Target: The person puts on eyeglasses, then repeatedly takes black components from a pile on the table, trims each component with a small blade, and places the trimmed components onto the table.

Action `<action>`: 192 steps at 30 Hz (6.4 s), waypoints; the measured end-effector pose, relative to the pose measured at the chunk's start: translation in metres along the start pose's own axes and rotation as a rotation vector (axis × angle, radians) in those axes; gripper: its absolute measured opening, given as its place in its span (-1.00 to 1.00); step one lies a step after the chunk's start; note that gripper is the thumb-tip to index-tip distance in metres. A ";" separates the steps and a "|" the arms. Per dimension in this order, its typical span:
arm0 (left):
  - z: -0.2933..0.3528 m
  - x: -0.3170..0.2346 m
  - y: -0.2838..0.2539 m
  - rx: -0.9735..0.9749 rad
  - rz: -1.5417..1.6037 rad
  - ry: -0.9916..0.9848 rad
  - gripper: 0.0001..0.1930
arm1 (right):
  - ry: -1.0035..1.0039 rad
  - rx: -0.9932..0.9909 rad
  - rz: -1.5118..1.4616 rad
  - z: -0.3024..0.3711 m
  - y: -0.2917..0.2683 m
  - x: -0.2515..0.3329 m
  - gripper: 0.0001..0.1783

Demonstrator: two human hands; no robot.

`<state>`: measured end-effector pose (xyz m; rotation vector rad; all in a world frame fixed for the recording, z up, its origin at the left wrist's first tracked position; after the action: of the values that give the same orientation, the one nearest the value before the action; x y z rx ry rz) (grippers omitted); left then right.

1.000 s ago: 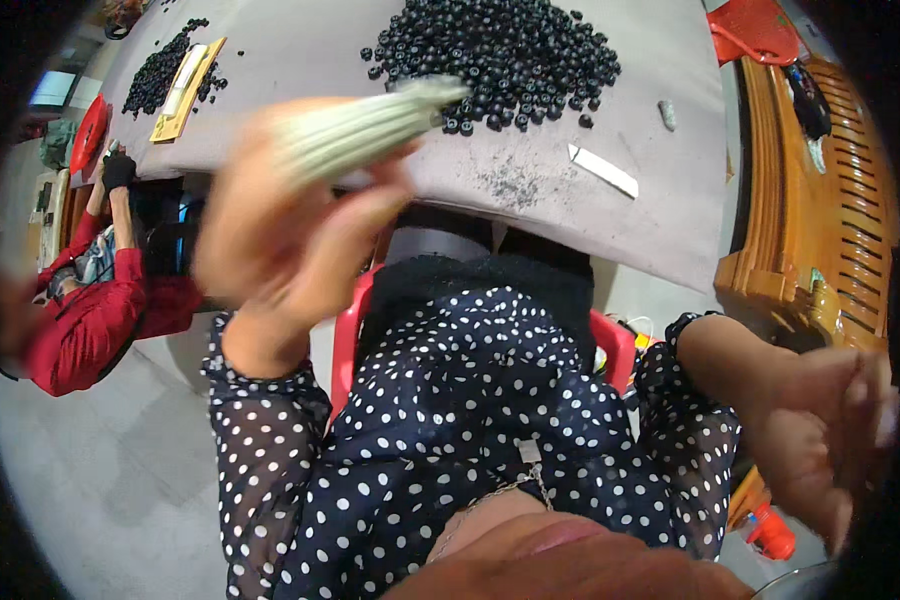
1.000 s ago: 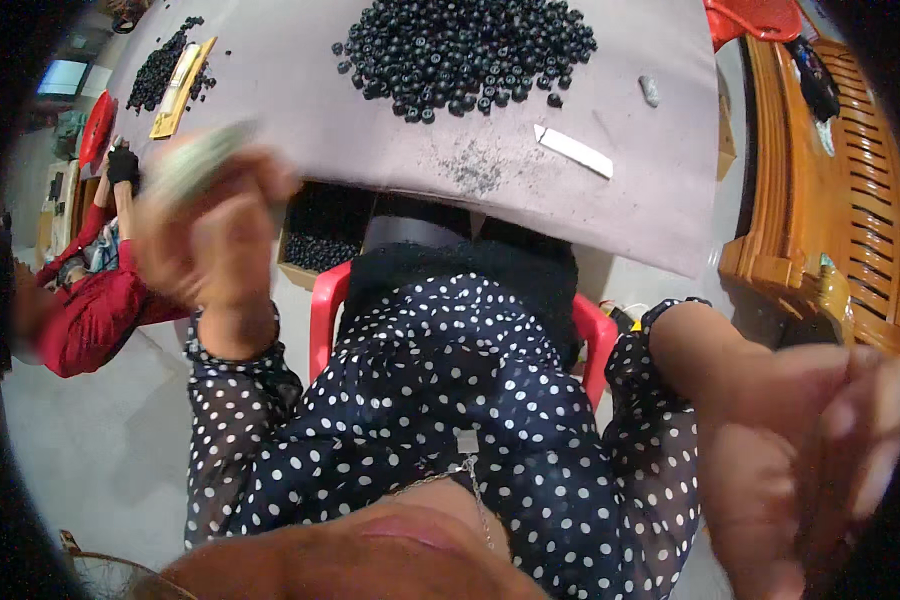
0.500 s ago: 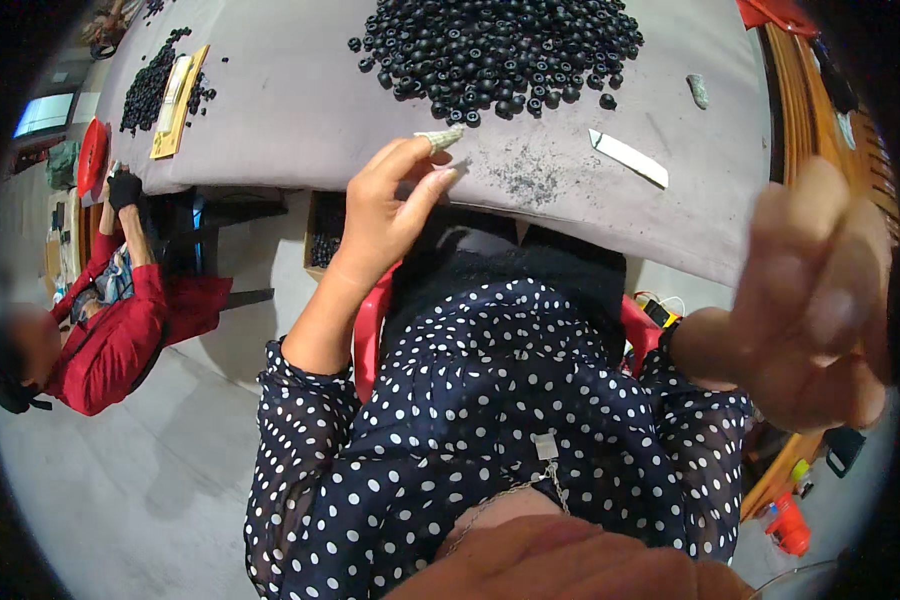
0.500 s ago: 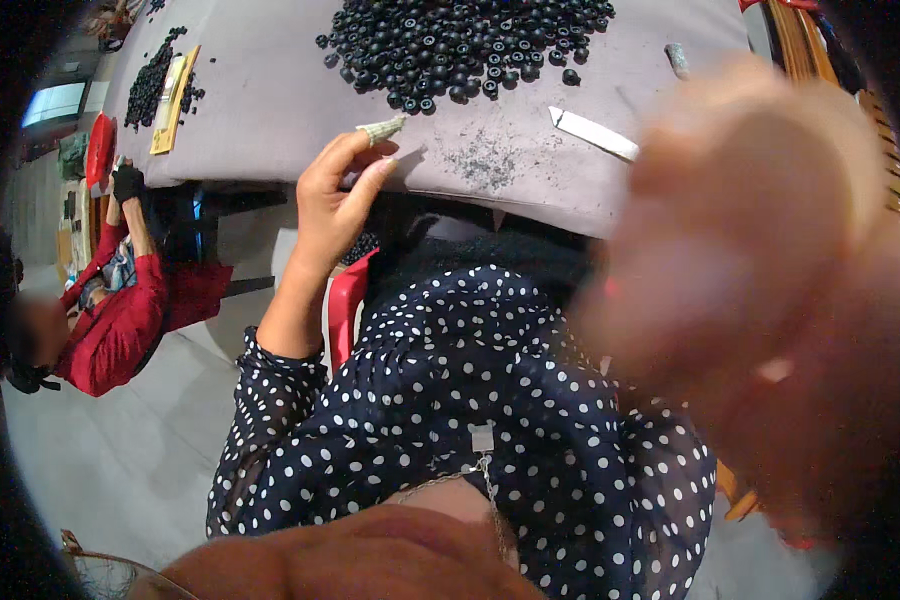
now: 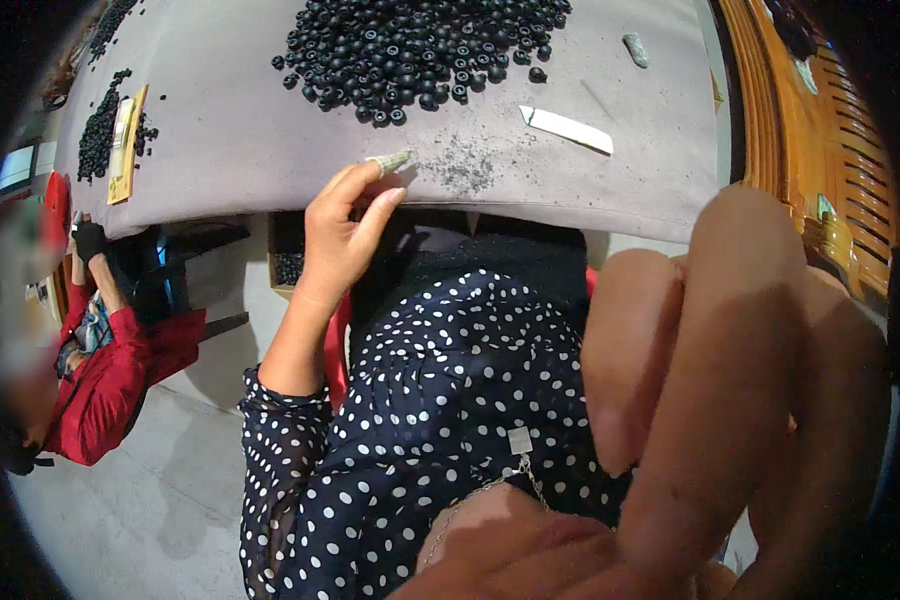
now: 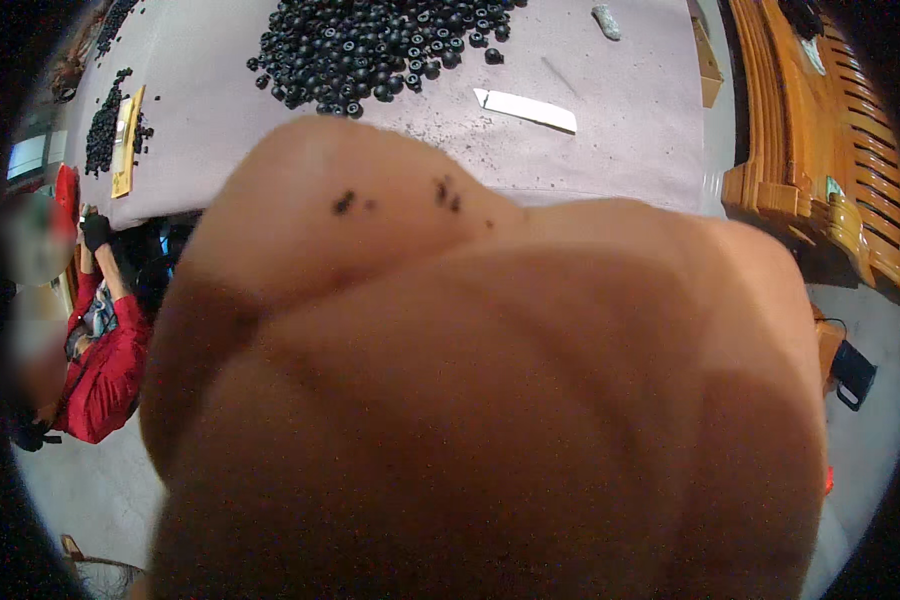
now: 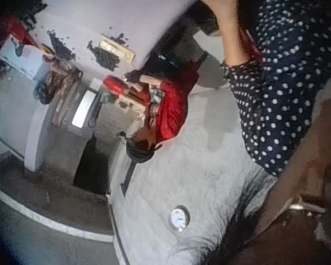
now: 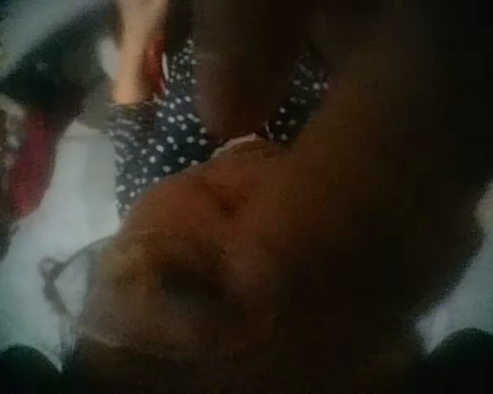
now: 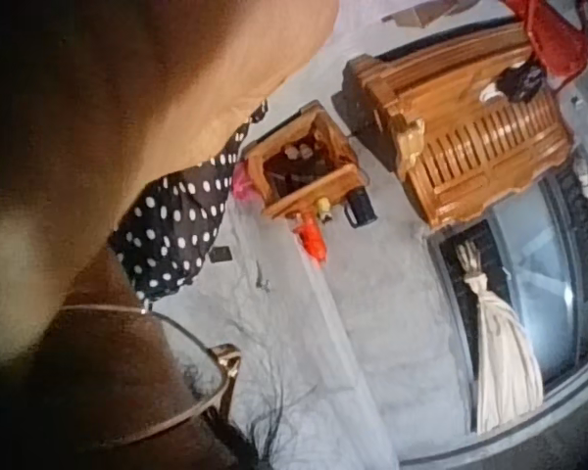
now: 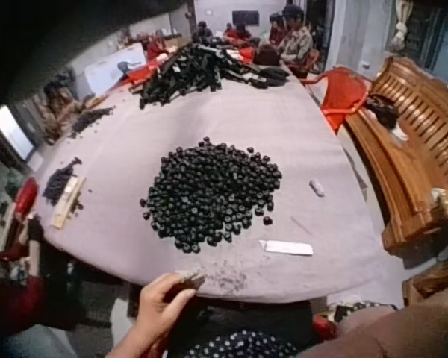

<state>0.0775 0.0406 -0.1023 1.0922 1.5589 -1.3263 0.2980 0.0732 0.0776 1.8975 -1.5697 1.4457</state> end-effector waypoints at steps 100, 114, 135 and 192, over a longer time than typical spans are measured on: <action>0.006 0.027 0.077 0.061 1.488 -0.690 -0.82 | 0.595 0.072 -0.535 0.081 0.105 -0.159 -0.57; 0.008 0.030 0.077 0.079 1.448 -0.681 -0.79 | 0.672 0.115 -0.640 0.081 0.104 -0.162 -0.57; 0.009 0.031 0.075 0.089 1.441 -0.644 -0.78 | 0.697 0.173 -0.692 0.081 0.108 -0.160 -0.53; 0.013 0.034 0.073 0.218 1.374 -0.544 -0.60 | 0.767 0.226 -0.680 0.089 0.114 -0.163 -0.47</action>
<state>0.1372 0.0378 -0.1583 1.3465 0.0699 -0.6669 0.2606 0.0596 -0.1365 1.4514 -0.3797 1.7268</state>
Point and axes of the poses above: each hand's wrist, its own z-axis away from the middle knuckle, its own y-axis out of the palm, x = y × z, the point moved 7 cm from there along -z, towards the middle knuckle, and after that the axes turned 12 degrees about z, right-handed, at the moved point
